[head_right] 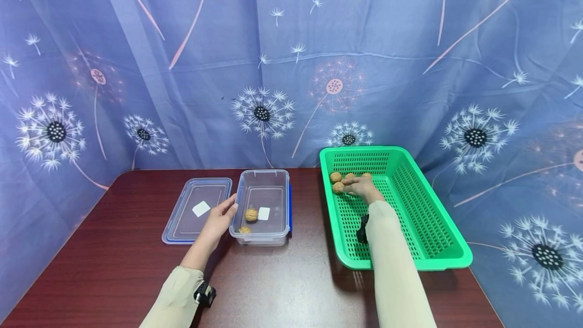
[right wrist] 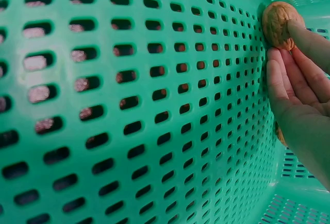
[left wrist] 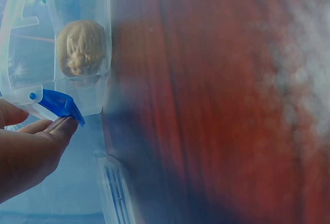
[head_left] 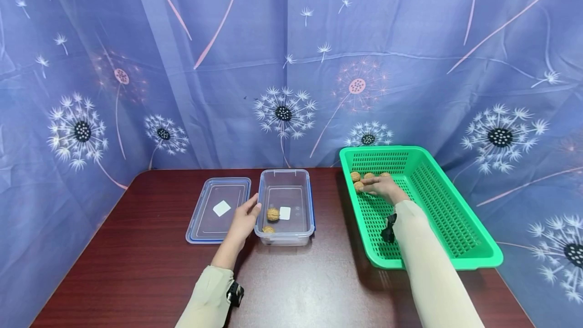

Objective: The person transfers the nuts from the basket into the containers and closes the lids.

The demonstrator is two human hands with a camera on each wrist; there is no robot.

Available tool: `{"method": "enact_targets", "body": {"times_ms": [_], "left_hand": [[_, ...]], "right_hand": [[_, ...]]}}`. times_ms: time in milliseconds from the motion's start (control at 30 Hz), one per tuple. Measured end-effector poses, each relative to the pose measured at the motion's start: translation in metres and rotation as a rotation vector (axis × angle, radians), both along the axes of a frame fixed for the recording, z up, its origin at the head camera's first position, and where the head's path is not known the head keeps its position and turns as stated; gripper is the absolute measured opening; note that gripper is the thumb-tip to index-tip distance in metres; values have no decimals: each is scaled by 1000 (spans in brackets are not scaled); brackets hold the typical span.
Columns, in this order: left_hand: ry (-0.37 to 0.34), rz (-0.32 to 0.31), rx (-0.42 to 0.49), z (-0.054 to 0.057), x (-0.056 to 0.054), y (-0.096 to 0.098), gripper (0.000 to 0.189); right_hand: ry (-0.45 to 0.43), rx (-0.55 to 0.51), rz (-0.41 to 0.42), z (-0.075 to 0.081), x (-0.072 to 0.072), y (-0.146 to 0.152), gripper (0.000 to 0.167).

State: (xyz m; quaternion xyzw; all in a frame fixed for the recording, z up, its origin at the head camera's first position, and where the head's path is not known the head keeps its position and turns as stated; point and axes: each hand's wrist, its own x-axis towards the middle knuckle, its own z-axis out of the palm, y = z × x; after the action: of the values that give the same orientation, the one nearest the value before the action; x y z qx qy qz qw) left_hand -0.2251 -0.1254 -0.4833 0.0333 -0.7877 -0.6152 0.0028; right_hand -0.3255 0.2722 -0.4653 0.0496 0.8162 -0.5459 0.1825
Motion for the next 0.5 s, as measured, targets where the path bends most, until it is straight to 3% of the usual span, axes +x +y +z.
{"method": "enact_targets", "body": {"times_ms": [500], "left_hand": [[15,-6,1,-4,-2,-1,45]], "right_hand": [[14,-45,43,3,1,5,57]]}}
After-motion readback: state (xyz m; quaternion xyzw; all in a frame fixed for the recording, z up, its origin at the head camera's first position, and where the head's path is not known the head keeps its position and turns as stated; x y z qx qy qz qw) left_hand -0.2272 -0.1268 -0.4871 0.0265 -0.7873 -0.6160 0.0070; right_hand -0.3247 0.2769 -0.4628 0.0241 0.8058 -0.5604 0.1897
